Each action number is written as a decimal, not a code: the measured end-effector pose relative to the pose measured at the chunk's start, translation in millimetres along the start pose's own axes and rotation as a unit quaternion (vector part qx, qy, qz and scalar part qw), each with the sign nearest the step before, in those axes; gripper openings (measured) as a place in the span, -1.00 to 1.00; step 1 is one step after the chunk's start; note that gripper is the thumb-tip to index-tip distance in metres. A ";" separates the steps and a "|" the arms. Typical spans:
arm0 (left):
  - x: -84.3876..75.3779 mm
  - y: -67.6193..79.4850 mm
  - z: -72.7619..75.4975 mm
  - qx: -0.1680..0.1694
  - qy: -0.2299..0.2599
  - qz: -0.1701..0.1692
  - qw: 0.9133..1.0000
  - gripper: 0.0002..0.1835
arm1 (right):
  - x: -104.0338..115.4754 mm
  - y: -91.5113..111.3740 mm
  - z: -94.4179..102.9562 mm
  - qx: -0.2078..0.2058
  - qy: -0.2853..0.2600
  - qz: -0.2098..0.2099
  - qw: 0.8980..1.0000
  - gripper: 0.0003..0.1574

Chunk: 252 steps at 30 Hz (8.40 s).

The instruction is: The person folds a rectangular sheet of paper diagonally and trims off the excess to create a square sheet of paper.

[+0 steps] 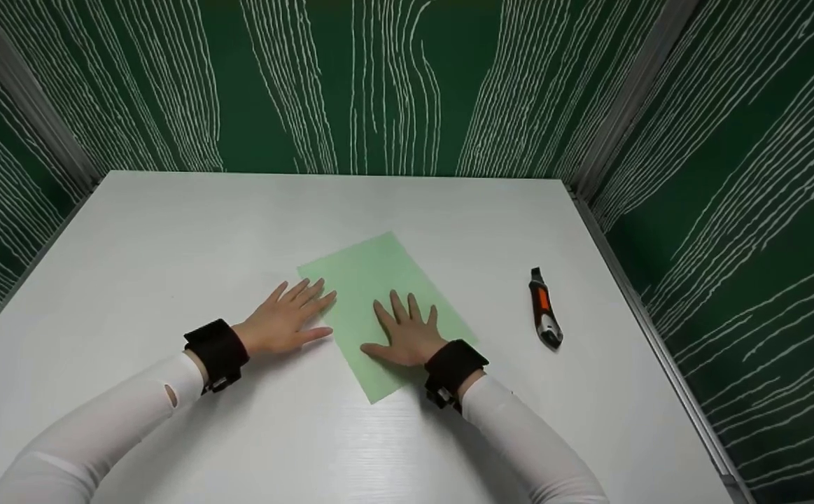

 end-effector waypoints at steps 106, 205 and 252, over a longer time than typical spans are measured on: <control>-8.1 36.0 -13.7 0.047 0.037 -0.037 0.998 0.20 | 16.4 26.0 -24.5 -0.019 0.052 0.130 0.990 0.35; 7.4 16.8 6.6 -0.082 0.340 0.152 0.924 -0.50 | -50.0 14.7 11.8 -0.142 -0.195 0.032 0.970 -0.71; 6.7 9.0 -3.4 -0.016 0.044 0.016 0.999 -0.45 | -47.4 8.4 21.4 -0.128 -0.199 -0.002 0.972 -0.74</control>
Point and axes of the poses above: each hand's wrist, its own y-axis away from the middle knuckle, its own z-axis out of the back of the hand, x = y × z, the point moved 1 cm from there along -y, towards the middle knuckle, and after that the axes turned 5 degrees about z, right-handed, at the moved point
